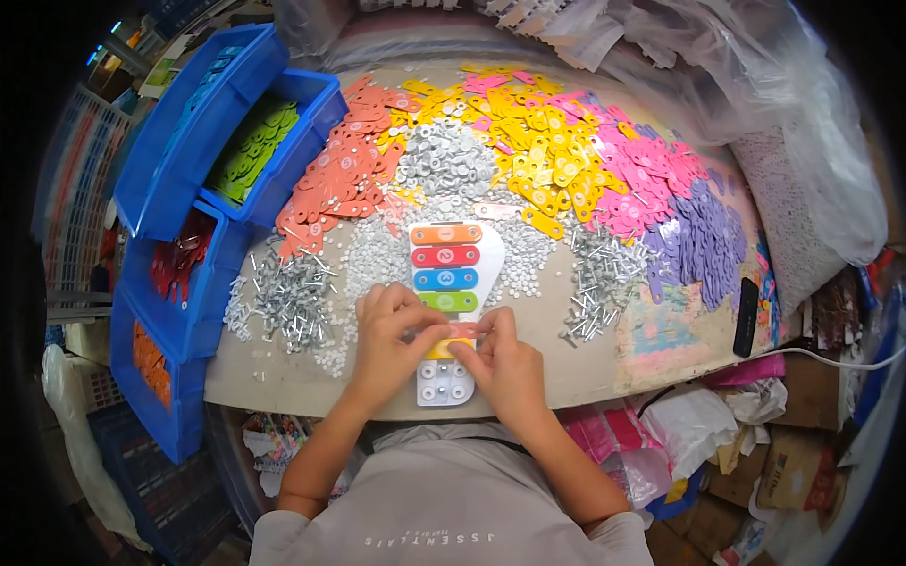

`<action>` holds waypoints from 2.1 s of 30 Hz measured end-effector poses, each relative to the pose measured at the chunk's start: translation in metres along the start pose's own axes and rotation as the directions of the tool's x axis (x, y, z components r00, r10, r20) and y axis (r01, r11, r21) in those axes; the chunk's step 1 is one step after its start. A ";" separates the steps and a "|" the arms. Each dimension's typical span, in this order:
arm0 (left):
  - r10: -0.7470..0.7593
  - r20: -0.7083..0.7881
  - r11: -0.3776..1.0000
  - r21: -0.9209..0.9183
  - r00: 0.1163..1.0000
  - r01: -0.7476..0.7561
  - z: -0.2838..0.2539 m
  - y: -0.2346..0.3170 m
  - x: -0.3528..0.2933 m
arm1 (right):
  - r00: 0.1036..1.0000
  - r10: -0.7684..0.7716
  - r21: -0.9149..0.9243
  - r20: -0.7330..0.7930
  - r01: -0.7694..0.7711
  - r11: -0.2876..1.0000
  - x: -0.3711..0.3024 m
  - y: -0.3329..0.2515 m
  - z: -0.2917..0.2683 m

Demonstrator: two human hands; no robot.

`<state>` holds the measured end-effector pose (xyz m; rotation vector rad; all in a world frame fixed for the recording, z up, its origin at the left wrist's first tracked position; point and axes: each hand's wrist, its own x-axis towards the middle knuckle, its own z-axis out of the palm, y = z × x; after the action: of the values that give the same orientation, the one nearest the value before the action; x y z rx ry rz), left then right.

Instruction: Assembling small colorful plastic caps into white base strip holders.

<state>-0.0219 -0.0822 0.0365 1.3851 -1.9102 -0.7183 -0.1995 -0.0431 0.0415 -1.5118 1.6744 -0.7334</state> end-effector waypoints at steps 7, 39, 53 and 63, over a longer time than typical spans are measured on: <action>-0.020 -0.003 1.000 0.002 1.000 0.020 0.000 -0.005 0.002 | 0.993 -0.118 -0.134 0.000 0.117 0.984 0.000 -0.005 -0.007; -0.036 -0.002 0.997 -0.071 0.999 0.036 0.010 -0.005 -0.078 | 0.894 -0.445 -0.758 -0.058 0.251 0.602 0.155 0.092 -0.199; -0.156 -0.147 0.953 -0.283 0.977 0.110 0.025 -0.010 -0.072 | 0.829 -0.492 -0.287 0.265 0.555 0.781 -0.002 -0.028 -0.019; -0.143 -0.181 0.980 -0.165 0.973 0.113 0.027 -0.004 -0.061 | 0.868 -0.492 -0.396 -0.069 0.429 0.812 0.003 0.018 -0.008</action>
<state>-0.0269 -0.0232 0.0047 1.4352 -1.5938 -0.7481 -0.2166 -0.0439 0.0310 -2.2350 1.6425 -0.8468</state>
